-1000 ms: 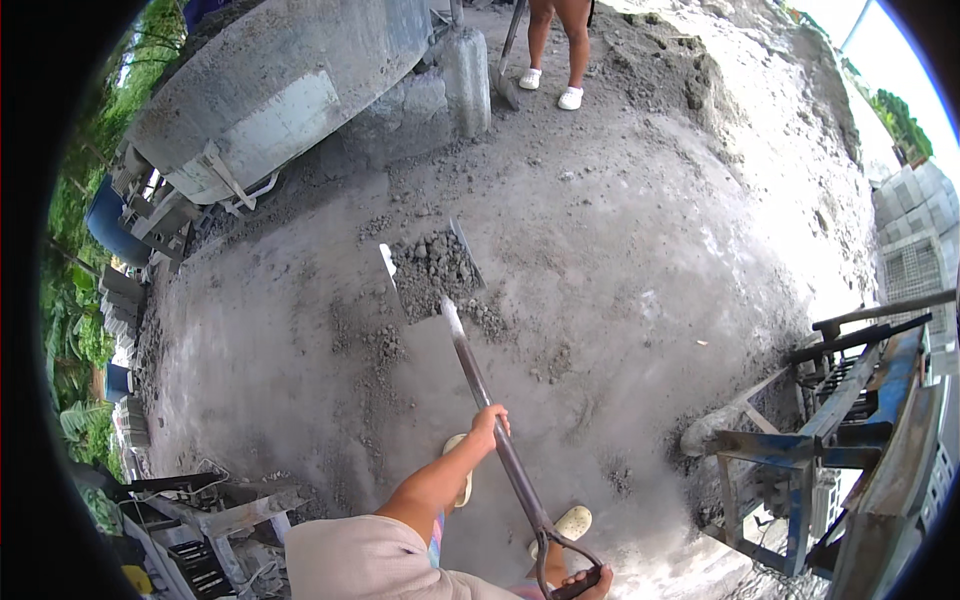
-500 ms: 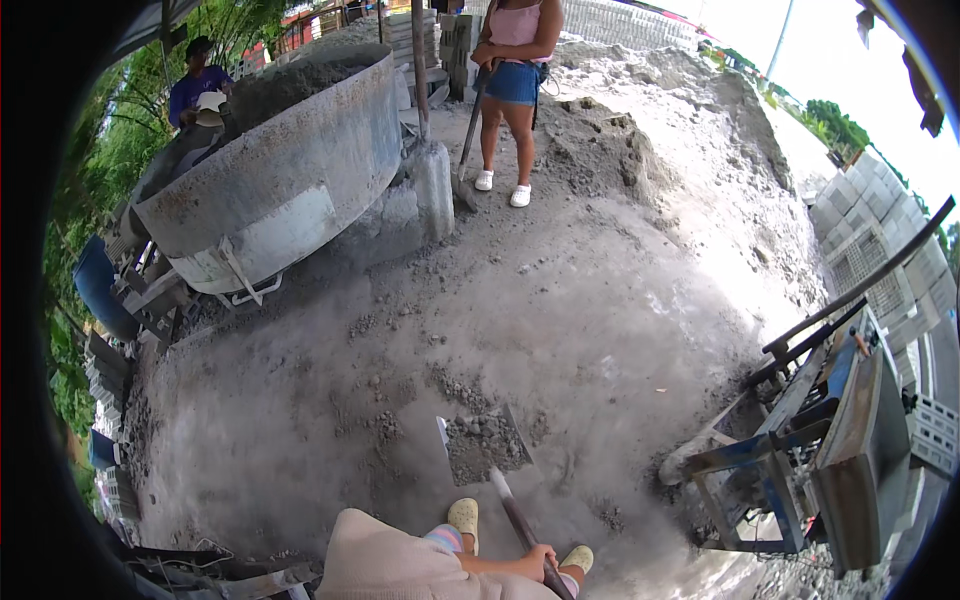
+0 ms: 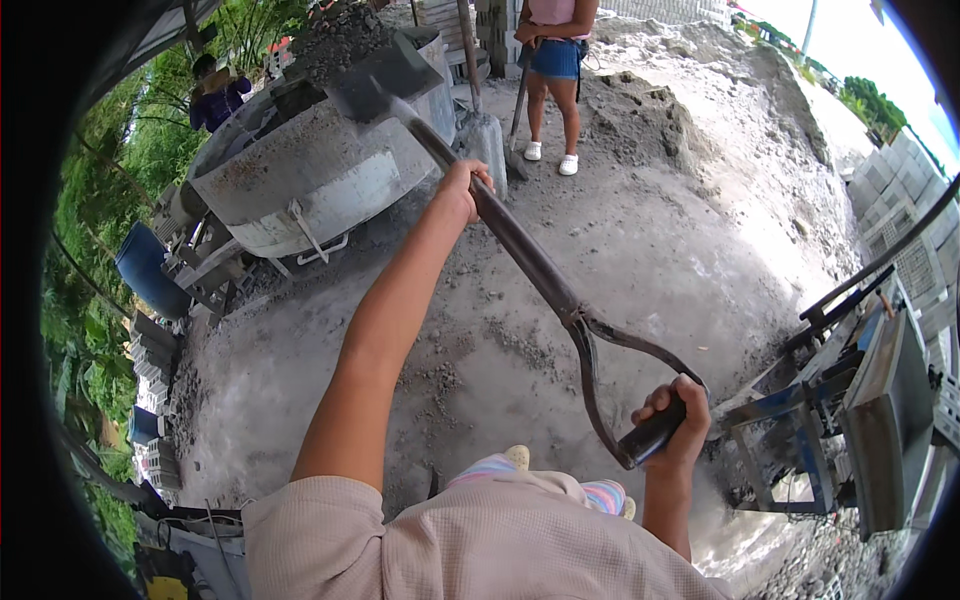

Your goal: The person uses a shovel to scoop and move sand at a construction site. They repeatedly lift and pour sand near a cement mixer while another person works nearby.

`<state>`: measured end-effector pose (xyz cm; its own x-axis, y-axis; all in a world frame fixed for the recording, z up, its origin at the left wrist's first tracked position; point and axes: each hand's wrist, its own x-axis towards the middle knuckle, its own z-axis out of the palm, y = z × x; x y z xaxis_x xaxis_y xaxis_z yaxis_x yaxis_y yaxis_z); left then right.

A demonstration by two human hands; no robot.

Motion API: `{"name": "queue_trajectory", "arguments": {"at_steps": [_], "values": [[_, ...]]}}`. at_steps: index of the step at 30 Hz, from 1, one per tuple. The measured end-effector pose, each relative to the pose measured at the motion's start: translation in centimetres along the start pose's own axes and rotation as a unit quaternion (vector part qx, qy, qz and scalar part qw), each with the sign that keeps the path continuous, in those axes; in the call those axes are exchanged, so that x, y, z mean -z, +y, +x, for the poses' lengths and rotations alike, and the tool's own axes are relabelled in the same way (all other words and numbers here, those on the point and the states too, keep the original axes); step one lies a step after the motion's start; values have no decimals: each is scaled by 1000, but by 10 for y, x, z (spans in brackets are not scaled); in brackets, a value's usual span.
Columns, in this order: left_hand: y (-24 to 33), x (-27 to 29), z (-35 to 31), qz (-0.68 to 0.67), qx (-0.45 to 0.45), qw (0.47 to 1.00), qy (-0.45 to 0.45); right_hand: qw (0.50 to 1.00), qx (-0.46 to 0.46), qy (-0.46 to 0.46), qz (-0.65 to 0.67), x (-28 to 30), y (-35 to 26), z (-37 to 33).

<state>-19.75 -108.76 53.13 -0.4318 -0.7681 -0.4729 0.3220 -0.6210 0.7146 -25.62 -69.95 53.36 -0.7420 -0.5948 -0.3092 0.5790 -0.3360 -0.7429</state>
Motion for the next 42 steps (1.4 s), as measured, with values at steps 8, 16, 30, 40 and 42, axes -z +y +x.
{"name": "queue_trajectory", "arguments": {"at_steps": [8, 16, 30, 40, 42], "values": [[-220, 35, -31, -69, 267, 959, 67, 951, 169, 140, -217, 100, -28, -96], [-326, 36, -45, 31, 447, 892, 59, 792, 207, 85, -568, 42, -39, -126], [-138, 27, -144, 4, 47, 920, -390, 620, 226, -92, -746, -34, 17, 2], [-63, -9, -295, -70, -572, 690, -437, 476, 213, -316, -792, -131, 15, 96], [-56, -8, -297, -25, -592, 683, -427, 455, 214, -357, -787, -149, 27, 101]]}}
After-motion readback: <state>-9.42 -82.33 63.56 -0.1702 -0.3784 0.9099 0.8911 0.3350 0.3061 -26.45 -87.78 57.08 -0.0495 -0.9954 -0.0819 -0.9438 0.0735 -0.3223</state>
